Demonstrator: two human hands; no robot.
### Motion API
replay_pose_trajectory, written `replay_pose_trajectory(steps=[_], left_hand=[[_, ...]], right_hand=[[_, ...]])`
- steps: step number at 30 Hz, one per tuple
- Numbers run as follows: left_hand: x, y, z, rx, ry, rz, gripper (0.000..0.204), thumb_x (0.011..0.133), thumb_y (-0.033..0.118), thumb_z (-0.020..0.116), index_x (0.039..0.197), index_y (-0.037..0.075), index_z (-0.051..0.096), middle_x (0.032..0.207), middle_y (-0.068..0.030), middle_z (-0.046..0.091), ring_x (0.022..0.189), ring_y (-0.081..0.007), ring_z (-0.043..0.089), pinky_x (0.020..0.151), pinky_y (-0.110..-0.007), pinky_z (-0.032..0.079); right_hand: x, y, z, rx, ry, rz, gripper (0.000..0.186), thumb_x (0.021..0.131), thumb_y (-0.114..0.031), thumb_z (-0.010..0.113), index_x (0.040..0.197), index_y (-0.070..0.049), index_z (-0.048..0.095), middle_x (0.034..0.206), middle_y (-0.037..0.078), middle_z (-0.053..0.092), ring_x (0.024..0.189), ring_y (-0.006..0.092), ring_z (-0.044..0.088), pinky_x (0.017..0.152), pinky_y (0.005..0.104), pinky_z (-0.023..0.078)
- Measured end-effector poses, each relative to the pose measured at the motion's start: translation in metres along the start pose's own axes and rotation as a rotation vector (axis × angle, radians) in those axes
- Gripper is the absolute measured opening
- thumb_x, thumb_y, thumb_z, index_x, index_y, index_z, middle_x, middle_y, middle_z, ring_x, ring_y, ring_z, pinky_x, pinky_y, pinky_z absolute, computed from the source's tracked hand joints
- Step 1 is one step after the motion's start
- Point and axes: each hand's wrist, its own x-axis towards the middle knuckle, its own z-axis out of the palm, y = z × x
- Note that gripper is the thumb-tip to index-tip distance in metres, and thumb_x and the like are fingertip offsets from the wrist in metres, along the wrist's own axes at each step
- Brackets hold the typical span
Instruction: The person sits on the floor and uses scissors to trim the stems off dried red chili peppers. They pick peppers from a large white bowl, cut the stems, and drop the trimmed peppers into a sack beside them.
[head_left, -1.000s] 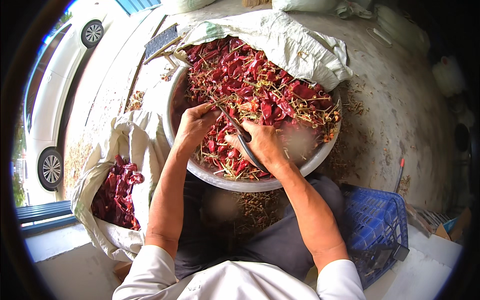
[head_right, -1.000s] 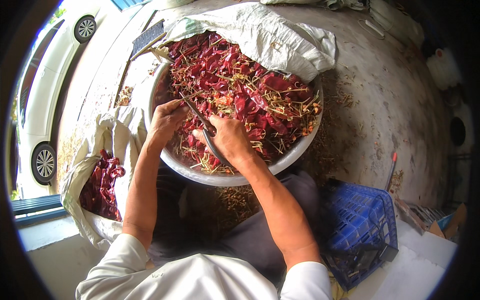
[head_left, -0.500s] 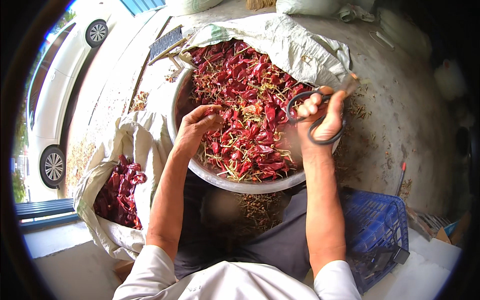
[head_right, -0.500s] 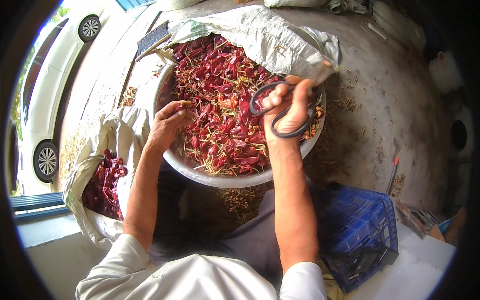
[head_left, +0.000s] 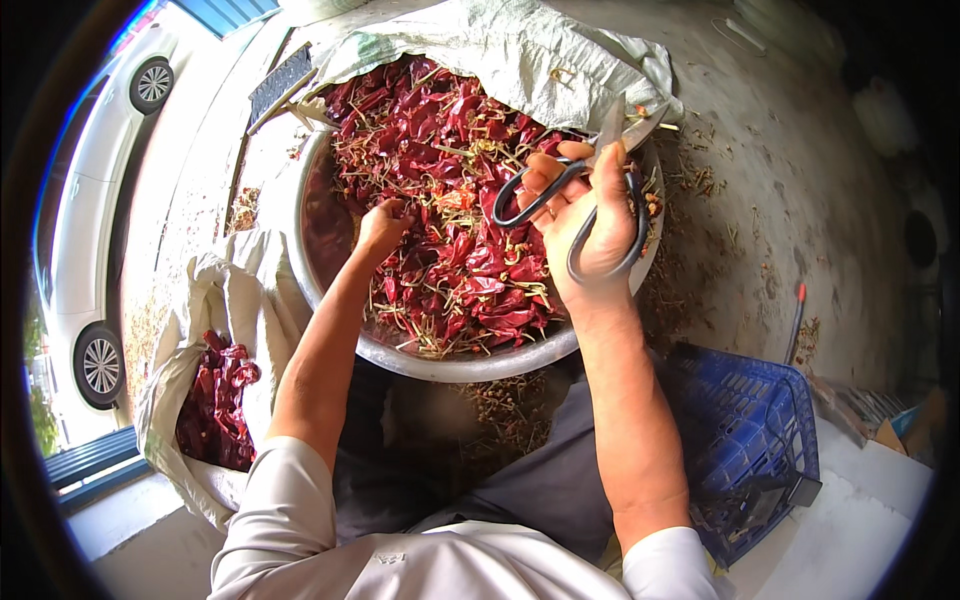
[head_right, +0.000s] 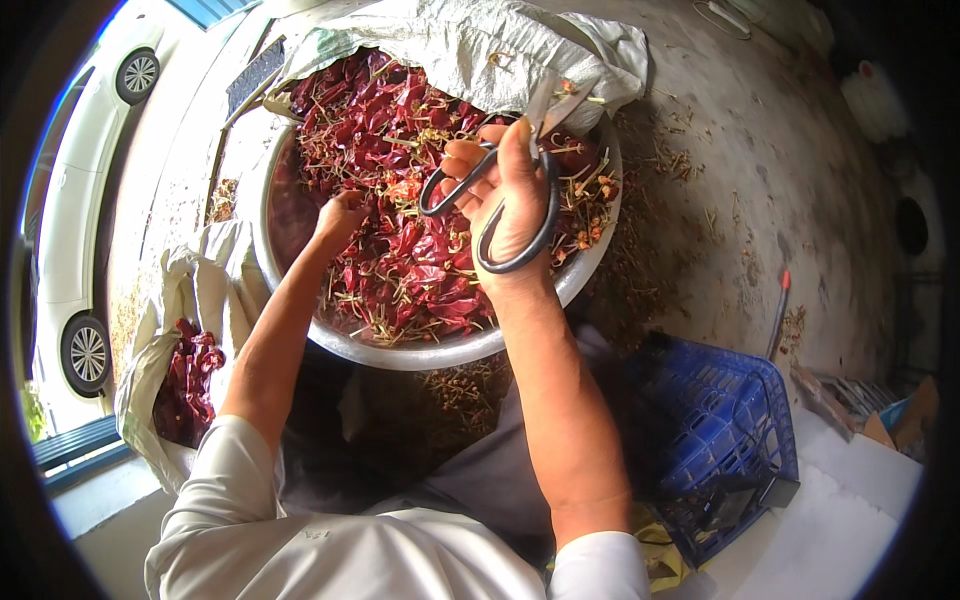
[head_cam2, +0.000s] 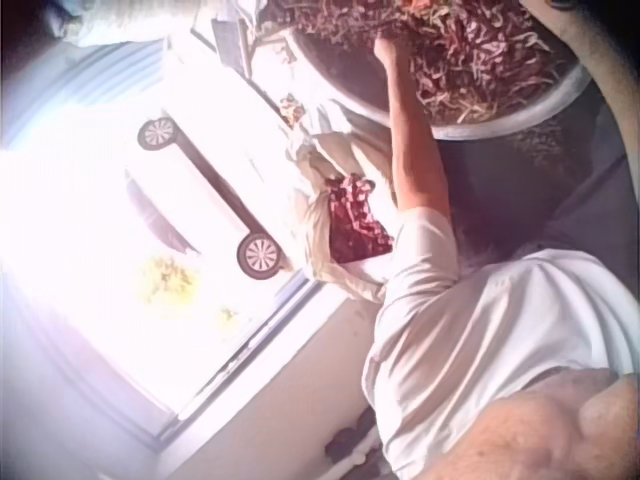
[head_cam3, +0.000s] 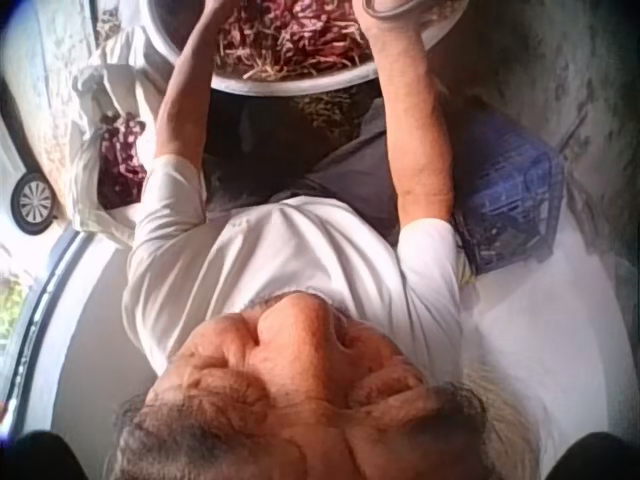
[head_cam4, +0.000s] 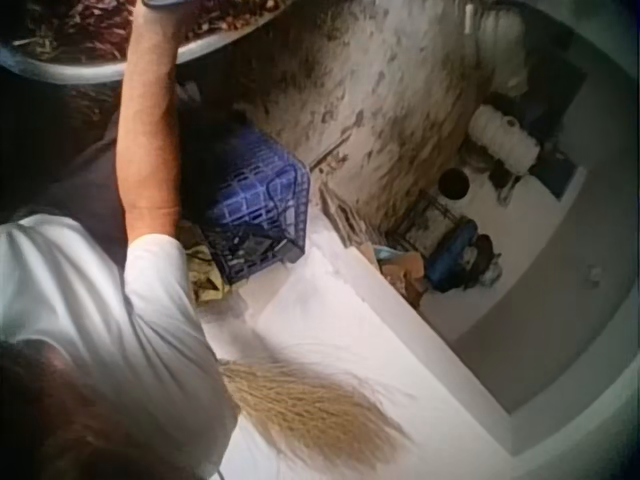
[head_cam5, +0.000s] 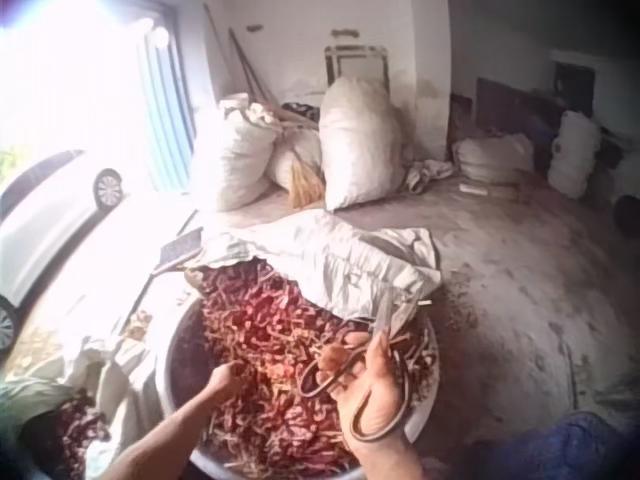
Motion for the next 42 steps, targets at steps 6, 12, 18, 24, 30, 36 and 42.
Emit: replay_pose_trajectory(steps=[6,12,18,24,30,36,42], left_hand=[[0.011,-0.009,0.000,-0.058,-0.219,0.055,0.037,0.081,0.027,0.078,0.114,0.011,0.070,0.094,-0.0116,0.071,0.086,-0.0260,0.068,0.076,-0.038,0.053],[-0.033,0.026,-0.045,-0.056,-0.266,0.138,0.027,0.082,0.009,0.076,0.107,0.008,0.066,0.083,-0.0023,0.066,0.074,-0.0106,0.059,0.068,-0.029,0.050],[-0.101,0.104,-0.101,-0.651,-0.107,-0.038,0.019,0.089,-0.002,0.066,0.105,0.006,0.061,0.083,0.0017,0.058,0.073,-0.0059,0.052,0.052,-0.022,0.040],[-0.115,0.099,-0.116,-0.894,-0.071,-0.088,0.018,0.087,-0.001,0.068,0.099,0.011,0.062,0.079,0.0030,0.059,0.059,-0.0043,0.046,0.049,-0.020,0.035],[-0.119,0.113,-0.118,-0.960,-0.157,-0.070,0.012,0.086,0.002,0.072,0.093,0.008,0.064,0.078,0.0031,0.060,0.061,-0.0038,0.049,0.050,-0.019,0.036],[-0.127,0.126,-0.115,-0.729,-0.110,0.001,0.005,0.091,0.005,0.066,0.094,0.008,0.064,0.075,0.0037,0.062,0.058,-0.0024,0.047,0.048,-0.019,0.032],[-0.123,0.128,-0.120,-0.879,-0.052,-0.062,0.017,0.092,0.004,0.062,0.108,0.009,0.059,0.080,-0.0023,0.067,0.061,-0.0047,0.057,0.046,-0.018,0.035]], right_hand=[[0.001,0.008,0.004,-0.086,-0.064,0.017,0.052,0.094,-0.055,0.060,0.116,-0.007,0.057,0.100,0.012,0.068,0.089,0.0195,0.065,0.084,0.0368,0.051],[-0.004,0.009,0.010,-0.281,-0.109,0.000,0.052,0.092,-0.056,0.062,0.112,-0.008,0.059,0.095,0.008,0.068,0.086,0.0147,0.064,0.078,0.0316,0.050],[-0.005,0.026,0.010,-0.679,-0.292,-0.166,0.048,0.091,-0.055,0.066,0.086,-0.008,0.057,0.067,-0.002,0.053,0.063,0.0083,0.052,0.057,0.0251,0.042],[-0.013,0.032,0.011,-1.174,-0.315,-0.022,0.060,0.084,-0.062,0.068,0.087,-0.003,0.059,0.067,0.011,0.063,0.066,0.0291,0.066,0.063,0.0404,0.051],[-0.025,0.040,0.022,-1.115,-0.286,-0.093,0.031,0.086,-0.028,0.077,0.089,-0.002,0.059,0.065,0.009,0.066,0.057,0.0195,0.066,0.053,0.0348,0.050],[-0.028,0.040,0.032,-1.171,-0.317,-0.148,0.038,0.085,-0.034,0.076,0.092,-0.002,0.057,0.065,0.009,0.065,0.058,0.0229,0.066,0.056,0.0373,0.051],[-0.024,0.053,0.014,-1.397,-0.412,-0.168,0.054,0.081,-0.052,0.075,0.094,-0.003,0.056,0.077,0.017,0.068,0.073,0.0371,0.068,0.066,0.0480,0.052]])
